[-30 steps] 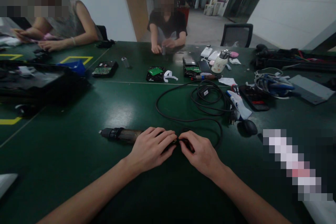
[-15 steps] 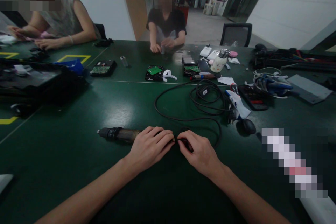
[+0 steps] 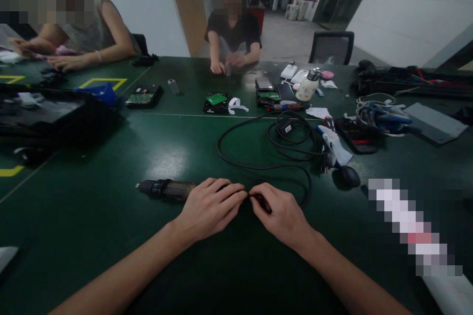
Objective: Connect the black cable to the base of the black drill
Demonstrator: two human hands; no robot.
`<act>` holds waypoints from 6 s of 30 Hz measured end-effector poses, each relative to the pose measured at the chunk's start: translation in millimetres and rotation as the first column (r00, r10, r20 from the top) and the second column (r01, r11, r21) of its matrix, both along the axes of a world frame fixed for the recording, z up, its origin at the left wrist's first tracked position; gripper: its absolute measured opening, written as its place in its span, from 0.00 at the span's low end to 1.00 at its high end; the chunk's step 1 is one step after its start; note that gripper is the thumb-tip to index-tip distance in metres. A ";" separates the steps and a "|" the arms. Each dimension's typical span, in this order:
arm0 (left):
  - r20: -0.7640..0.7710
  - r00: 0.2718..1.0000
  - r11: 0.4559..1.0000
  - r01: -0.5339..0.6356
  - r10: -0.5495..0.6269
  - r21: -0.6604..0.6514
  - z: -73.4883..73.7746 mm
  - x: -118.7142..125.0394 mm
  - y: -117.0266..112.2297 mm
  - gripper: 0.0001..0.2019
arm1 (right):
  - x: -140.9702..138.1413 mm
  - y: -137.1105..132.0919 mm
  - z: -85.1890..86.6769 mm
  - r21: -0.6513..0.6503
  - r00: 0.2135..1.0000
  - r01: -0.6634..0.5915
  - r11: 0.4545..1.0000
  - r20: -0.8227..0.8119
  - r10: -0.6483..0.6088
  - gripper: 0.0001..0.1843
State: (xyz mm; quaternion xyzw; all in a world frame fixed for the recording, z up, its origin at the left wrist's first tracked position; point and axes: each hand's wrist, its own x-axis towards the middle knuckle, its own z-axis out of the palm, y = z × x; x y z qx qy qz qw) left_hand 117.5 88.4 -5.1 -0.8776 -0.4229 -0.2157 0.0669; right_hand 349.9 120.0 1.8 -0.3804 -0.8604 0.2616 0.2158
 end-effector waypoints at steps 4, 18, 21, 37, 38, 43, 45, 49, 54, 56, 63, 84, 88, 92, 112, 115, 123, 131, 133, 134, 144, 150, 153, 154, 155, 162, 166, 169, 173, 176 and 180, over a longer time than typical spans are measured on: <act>0.014 0.999 0.999 -0.036 0.036 -0.004 -0.3 -0.1 0.2 0.10 | 0.0 -0.3 0.5 -0.001 1.000 0.006 1.000 0.008 -0.006 0.06; -0.007 0.999 0.999 -0.043 0.043 0.013 -3.0 1.2 -1.1 0.09 | 0.7 -0.1 -0.9 0.008 1.000 0.008 1.000 -0.011 -0.008 0.05; 0.006 0.998 0.998 -0.063 0.063 0.021 -3.9 1.4 -0.5 0.08 | 0.6 0.1 -0.7 0.004 1.000 0.004 1.000 -0.012 -0.003 0.05; 0.006 1.000 1.000 -0.004 0.004 -0.007 0.2 -0.1 -0.5 0.12 | -0.3 -0.9 0.3 -0.002 1.000 0.014 1.000 -0.003 -0.014 0.05; 0.008 1.000 1.000 -0.004 0.004 -0.006 0.3 0.0 -0.5 0.12 | -0.3 -0.9 0.3 -0.002 1.000 0.014 1.000 -0.004 -0.014 0.05; 0.005 0.999 0.999 -0.041 0.041 0.015 0.3 0.2 -0.3 0.10 | 0.3 -0.5 0.2 0.004 1.000 0.011 1.000 -0.002 -0.011 0.06; 0.001 1.000 1.000 -0.023 0.023 0.006 0.4 0.0 -0.3 0.12 | 0.5 -0.5 0.4 0.004 1.000 0.009 1.000 -0.001 -0.009 0.06; 0.007 1.000 1.000 -0.011 0.011 0.027 -0.3 0.0 0.2 0.11 | 0.8 -0.6 0.5 0.012 1.000 0.008 1.000 -0.002 -0.008 0.06; 0.002 1.000 1.000 -0.024 0.024 0.004 -0.4 0.3 -0.1 0.12 | 0.9 -0.1 0.0 0.016 1.000 0.008 1.000 -0.015 -0.008 0.06; 0.005 1.000 1.000 -0.004 0.004 -0.004 -0.7 -0.1 -0.5 0.13 | 0.8 0.1 0.1 0.006 1.000 0.006 1.000 -0.013 -0.005 0.06; 0.009 1.000 1.000 -0.028 0.028 0.006 -3.0 -0.5 -0.8 0.11 | 0.8 -0.6 -0.1 -0.005 1.000 0.016 1.000 0.000 -0.016 0.06; -0.002 1.000 1.000 -0.006 0.006 0.004 -0.5 -0.3 0.4 0.13 | 0.8 0.4 1.5 0.010 1.000 0.005 1.000 -0.004 -0.005 0.06; -0.011 1.000 0.999 -0.026 0.027 0.025 -1.5 -0.4 0.3 0.10 | 0.5 0.5 0.7 0.028 1.000 0.009 1.000 -0.017 -0.008 0.06; -0.002 1.000 1.000 -0.021 0.021 0.022 -1.7 -0.1 0.4 0.12 | 0.4 0.6 0.8 0.042 1.000 0.009 0.999 -0.018 -0.009 0.06; -0.001 1.000 1.000 -0.012 0.012 -0.003 -0.7 0.1 0.1 0.13 | 0.7 0.0 1.8 -0.014 1.000 0.010 1.000 0.005 -0.010 0.06; 0.002 1.000 1.000 -0.015 0.015 0.013 -2.3 -0.6 0.2 0.12 | 0.7 0.2 0.1 -0.001 1.000 0.008 1.000 0.008 -0.008 0.06; 0.002 1.000 1.000 -0.005 0.005 0.011 -2.5 -1.0 0.1 0.12 | 1.2 0.3 -1.2 0.007 1.000 0.005 1.000 0.000 -0.005 0.06; -0.007 1.000 1.000 -0.004 0.004 0.000 -1.3 -0.2 -0.1 0.13 | 0.8 -0.2 0.7 -0.009 1.000 0.010 1.000 0.001 -0.010 0.06; -0.008 1.000 1.000 -0.013 0.013 0.007 -1.9 -0.6 -0.3 0.11 | 0.7 -0.1 0.4 -0.005 1.000 0.011 1.000 0.004 -0.011 0.06; -0.008 1.000 1.000 -0.020 0.020 0.009 -2.1 -0.7 -0.4 0.11 | 0.7 0.0 0.3 -0.004 1.000 0.010 1.000 0.004 -0.010 0.06; 0.016 1.000 0.999 -0.017 0.018 -0.039 0.8 -0.1 -1.1 0.11 | 1.0 -0.1 -0.7 0.009 1.000 0.018 1.000 0.009 -0.018 0.06; 0.011 1.000 0.999 -0.023 0.023 -0.030 0.3 0.8 -0.7 0.12 | 0.7 -0.2 -2.0 0.006 1.000 0.020 1.000 0.011 -0.020 0.06; 0.013 1.000 1.000 -0.009 0.009 -0.025 0.9 1.1 -0.6 0.12 | 0.8 -0.2 -1.8 0.002 1.000 0.019 1.000 0.006 -0.019 0.06; 0.015 1.000 1.000 -0.011 0.011 -0.027 1.1 1.2 -0.6 0.12 | 0.9 -0.2 -1.5 0.001 1.000 0.017 1.000 0.004 -0.017 0.06; 0.015 1.000 0.999 -0.016 0.016 -0.031 1.3 1.3 -0.6 0.11 | 1.0 -0.1 -1.2 0.000 1.000 0.015 1.000 0.003 -0.015 0.06; 0.005 1.000 1.000 -0.027 0.027 -0.011 -0.7 0.7 -0.7 0.12 | 1.2 0.6 0.3 0.009 1.000 0.003 1.000 0.007 -0.003 0.06; 0.002 1.000 0.999 -0.029 0.029 -0.016 -0.7 0.8 -1.1 0.12 | 0.9 0.4 0.9 0.012 1.000 0.001 1.000 0.003 -0.001 0.06; 0.005 0.999 0.999 -0.040 0.041 -0.011 0.0 1.4 -1.4 0.11 | 1.0 0.3 1.9 0.017 1.000 -0.001 1.000 0.002 0.001 0.06; 0.005 0.999 0.999 -0.033 0.033 0.010 0.3 1.4 -1.3 0.12 | 1.3 0.4 2.6 0.013 1.000 0.000 1.000 0.002 0.000 0.06; -0.009 1.000 1.000 -0.023 0.023 0.021 -0.8 0.7 -0.7 0.12 | 1.2 0.5 1.6 0.014 1.000 0.001 1.000 0.011 -0.002 0.06; -0.009 0.999 0.999 -0.032 0.032 0.020 -2.6 0.2 0.0 0.10 | 0.9 0.3 -0.1 0.009 1.000 0.002 1.000 0.014 -0.002 0.06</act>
